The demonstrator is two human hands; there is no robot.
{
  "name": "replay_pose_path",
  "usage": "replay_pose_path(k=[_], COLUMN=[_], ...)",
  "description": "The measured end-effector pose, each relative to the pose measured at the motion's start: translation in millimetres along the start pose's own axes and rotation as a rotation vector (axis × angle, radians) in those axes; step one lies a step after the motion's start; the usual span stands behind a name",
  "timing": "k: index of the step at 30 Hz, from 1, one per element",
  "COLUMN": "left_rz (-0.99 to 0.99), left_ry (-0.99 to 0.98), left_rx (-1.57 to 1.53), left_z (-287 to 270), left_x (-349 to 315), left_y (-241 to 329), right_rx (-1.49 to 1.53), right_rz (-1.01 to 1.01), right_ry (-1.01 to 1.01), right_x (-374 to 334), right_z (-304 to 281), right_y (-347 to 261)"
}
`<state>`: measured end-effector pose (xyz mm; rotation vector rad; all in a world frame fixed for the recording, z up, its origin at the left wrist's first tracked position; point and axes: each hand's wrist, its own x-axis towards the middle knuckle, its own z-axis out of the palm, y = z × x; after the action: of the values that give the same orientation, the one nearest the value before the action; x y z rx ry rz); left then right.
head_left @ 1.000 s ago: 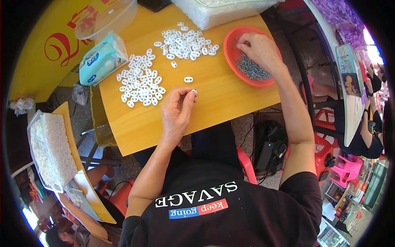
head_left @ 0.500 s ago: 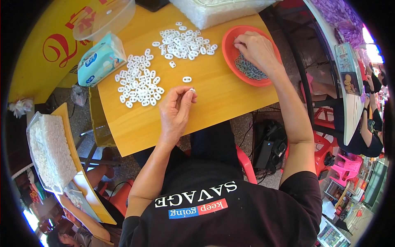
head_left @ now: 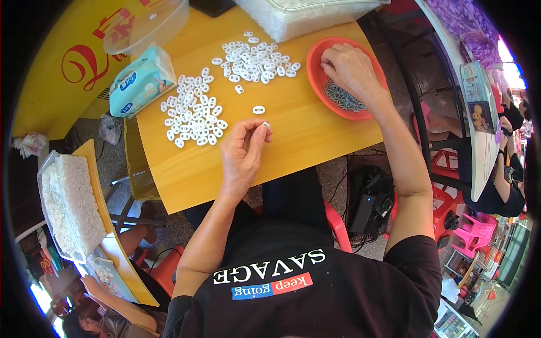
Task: Assembling small plastic toggle components by manually inserting metal loops or pins into pre-drilled holes.
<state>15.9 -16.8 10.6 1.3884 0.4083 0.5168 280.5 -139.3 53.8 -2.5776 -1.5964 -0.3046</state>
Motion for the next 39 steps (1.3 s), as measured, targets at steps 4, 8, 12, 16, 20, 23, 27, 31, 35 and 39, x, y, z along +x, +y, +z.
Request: replay_pose_path(k=[4, 8, 12, 16, 20, 23, 27, 31, 35, 39], left_rz=[-0.006, -0.002, -0.001, 0.016, 0.010, 0.003, -0.021, -0.032, -0.077, -0.083], left_ry=[-0.001, -0.005, -0.006, -0.002, -0.011, -0.004, 0.009, 0.035, 0.023, 0.024], left_rx=[-0.028, -0.033, -0.037, -0.048, -0.056, -0.057, -0.129, -0.198, -0.284, -0.296], left_z=[0.4, -0.1, -0.7, 0.7, 0.4, -2.3, -2.4, -5.7, -8.2, -8.8], left_x=[0.5, 0.7, 1.1, 2.0, 1.5, -0.2, 1.6, 3.0, 7.7, 10.5], left_y=[-1.0, -1.3, -3.7, -2.7, -3.0, -4.2, -4.6, -7.1, -3.2, -3.5], right_rx=[-0.027, -0.036, -0.076, -0.119, 0.003, 0.248, 1.045, 1.332, 1.388, 1.463], right_rz=[-0.062, -0.110, -0.126, -0.191, -0.136, 0.060, 0.392, 0.465, 0.476, 0.369], right_ry=[0.038, 0.033, 0.009, 0.051, 0.073, 0.087, 0.048, 0.139, 0.430, 0.650], right_x=[-1.7, -0.8, 5.8, 4.5, -2.2, -10.7, -24.9, -32.3, -39.6, -40.7], right_z=[4.7, 2.5, 4.7, 8.2, -4.9, -15.5, -25.1, -36.5, -58.2, -73.5], right_y=[4.3, 6.2, 8.2, 13.3, 16.1, 15.2, 16.9, 13.2, 34.5, 13.2])
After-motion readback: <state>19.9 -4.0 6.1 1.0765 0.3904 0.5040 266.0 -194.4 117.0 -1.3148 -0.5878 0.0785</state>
